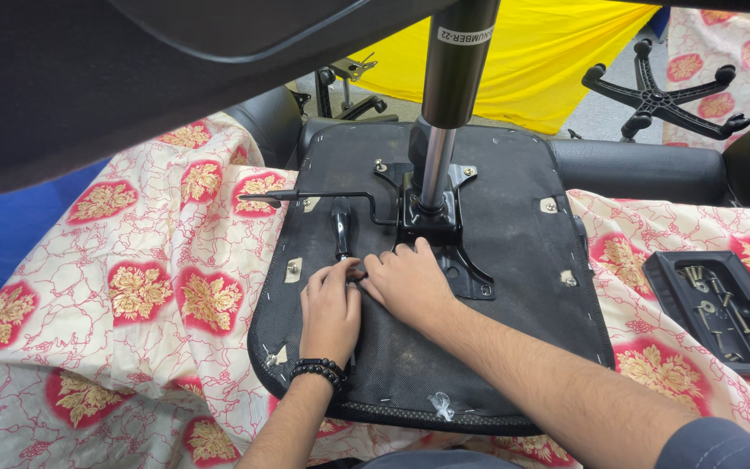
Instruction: The person uses a screwdriver to remove screws from the underside of an office chair seat, detaching the gas-lift mechanism and base plate. The person then removes additional screws from the seat corners and sets the tools aside.
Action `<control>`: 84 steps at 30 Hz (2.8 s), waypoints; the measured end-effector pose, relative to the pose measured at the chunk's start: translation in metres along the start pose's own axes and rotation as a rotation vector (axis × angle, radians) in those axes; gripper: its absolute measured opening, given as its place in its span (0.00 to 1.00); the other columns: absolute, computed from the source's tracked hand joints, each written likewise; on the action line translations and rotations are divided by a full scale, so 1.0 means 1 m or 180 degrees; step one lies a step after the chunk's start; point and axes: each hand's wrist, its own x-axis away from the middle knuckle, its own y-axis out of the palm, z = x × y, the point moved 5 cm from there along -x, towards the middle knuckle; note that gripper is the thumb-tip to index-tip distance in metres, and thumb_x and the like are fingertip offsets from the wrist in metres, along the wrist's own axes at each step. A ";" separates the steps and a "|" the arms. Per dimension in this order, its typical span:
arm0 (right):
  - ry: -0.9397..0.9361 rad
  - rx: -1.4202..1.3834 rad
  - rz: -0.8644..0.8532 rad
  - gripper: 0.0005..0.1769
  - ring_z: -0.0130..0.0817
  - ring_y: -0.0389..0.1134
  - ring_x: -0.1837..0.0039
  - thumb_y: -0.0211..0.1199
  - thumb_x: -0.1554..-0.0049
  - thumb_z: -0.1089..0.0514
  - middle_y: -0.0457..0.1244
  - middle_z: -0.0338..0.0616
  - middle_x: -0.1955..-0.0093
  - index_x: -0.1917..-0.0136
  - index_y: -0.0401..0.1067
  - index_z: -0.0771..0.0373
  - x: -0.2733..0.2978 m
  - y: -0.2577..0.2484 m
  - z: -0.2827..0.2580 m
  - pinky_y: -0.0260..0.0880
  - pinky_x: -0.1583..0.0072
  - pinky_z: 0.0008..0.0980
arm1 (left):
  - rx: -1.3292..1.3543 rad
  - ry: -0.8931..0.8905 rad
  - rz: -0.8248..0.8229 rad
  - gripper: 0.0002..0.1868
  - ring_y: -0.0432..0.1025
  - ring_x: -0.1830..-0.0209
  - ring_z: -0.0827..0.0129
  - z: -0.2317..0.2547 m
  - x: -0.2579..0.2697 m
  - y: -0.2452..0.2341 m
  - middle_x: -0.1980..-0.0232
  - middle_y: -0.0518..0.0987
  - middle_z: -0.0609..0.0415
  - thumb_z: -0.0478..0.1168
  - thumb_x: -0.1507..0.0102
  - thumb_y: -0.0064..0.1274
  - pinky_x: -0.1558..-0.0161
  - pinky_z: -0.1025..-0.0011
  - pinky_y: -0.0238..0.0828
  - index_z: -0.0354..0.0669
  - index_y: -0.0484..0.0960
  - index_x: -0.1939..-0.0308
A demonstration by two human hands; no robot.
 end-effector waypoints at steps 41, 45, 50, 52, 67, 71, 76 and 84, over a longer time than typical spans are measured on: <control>-0.0449 -0.0239 0.0575 0.12 0.38 0.66 0.51 0.63 0.46 0.53 0.66 0.41 0.54 0.50 0.71 0.59 0.009 -0.007 -0.001 0.61 0.51 0.42 | 0.0173 0.0009 0.0209 0.16 0.65 0.40 0.54 -0.001 0.002 -0.006 0.46 0.71 0.48 0.35 0.39 0.49 0.39 0.59 0.65 0.43 0.80 0.47; -0.0366 -0.0312 0.0520 0.11 0.38 0.66 0.53 0.62 0.46 0.54 0.67 0.43 0.55 0.52 0.71 0.60 0.009 -0.004 0.001 0.61 0.53 0.42 | 0.0140 -0.0043 0.0175 0.18 0.65 0.39 0.54 0.001 0.002 -0.007 0.45 0.71 0.49 0.35 0.39 0.49 0.38 0.59 0.64 0.44 0.78 0.45; -0.0289 -0.0348 0.0421 0.09 0.38 0.67 0.53 0.62 0.44 0.54 0.66 0.43 0.55 0.54 0.71 0.61 0.004 0.000 -0.001 0.62 0.53 0.42 | 0.0143 -0.0098 0.0157 0.17 0.65 0.39 0.55 0.001 0.001 -0.006 0.45 0.71 0.49 0.36 0.38 0.49 0.38 0.59 0.64 0.44 0.78 0.45; -0.0196 -0.0323 0.0300 0.09 0.38 0.67 0.54 0.62 0.45 0.55 0.66 0.44 0.56 0.53 0.71 0.61 0.003 0.002 -0.002 0.62 0.53 0.43 | 0.0137 -0.0104 0.0148 0.17 0.65 0.39 0.55 0.000 0.001 -0.006 0.45 0.71 0.49 0.36 0.38 0.49 0.38 0.59 0.64 0.44 0.78 0.45; -0.0534 -0.0569 0.0589 0.07 0.41 0.69 0.53 0.63 0.44 0.57 0.66 0.43 0.55 0.52 0.71 0.59 0.005 -0.007 -0.001 0.63 0.52 0.44 | 0.0061 0.0176 0.0288 0.14 0.65 0.38 0.53 -0.006 0.004 0.000 0.46 0.72 0.50 0.36 0.43 0.56 0.38 0.59 0.65 0.41 0.82 0.54; -0.0142 -0.1105 0.0566 0.09 0.46 0.71 0.53 0.62 0.43 0.58 0.68 0.46 0.55 0.50 0.73 0.62 0.000 -0.006 0.015 0.68 0.52 0.44 | 0.0022 0.0273 0.0311 0.14 0.64 0.38 0.52 -0.004 0.004 -0.002 0.46 0.72 0.49 0.38 0.43 0.59 0.38 0.58 0.64 0.42 0.83 0.54; 0.1416 -0.2149 0.0001 0.13 0.36 0.73 0.58 0.60 0.41 0.55 0.71 0.43 0.58 0.45 0.75 0.61 0.025 0.005 0.050 0.72 0.52 0.36 | -0.0188 0.0625 0.0365 0.11 0.65 0.38 0.53 0.005 0.009 -0.003 0.44 0.72 0.48 0.41 0.42 0.61 0.41 0.57 0.64 0.46 0.85 0.56; 0.1953 -0.3076 0.0157 0.12 0.26 0.69 0.61 0.61 0.42 0.57 0.68 0.38 0.63 0.46 0.76 0.63 0.063 -0.003 0.045 0.69 0.56 0.27 | -0.0612 0.1133 0.0548 0.06 0.67 0.38 0.56 0.016 0.011 -0.001 0.47 0.76 0.55 0.42 0.37 0.59 0.41 0.55 0.64 0.45 0.83 0.61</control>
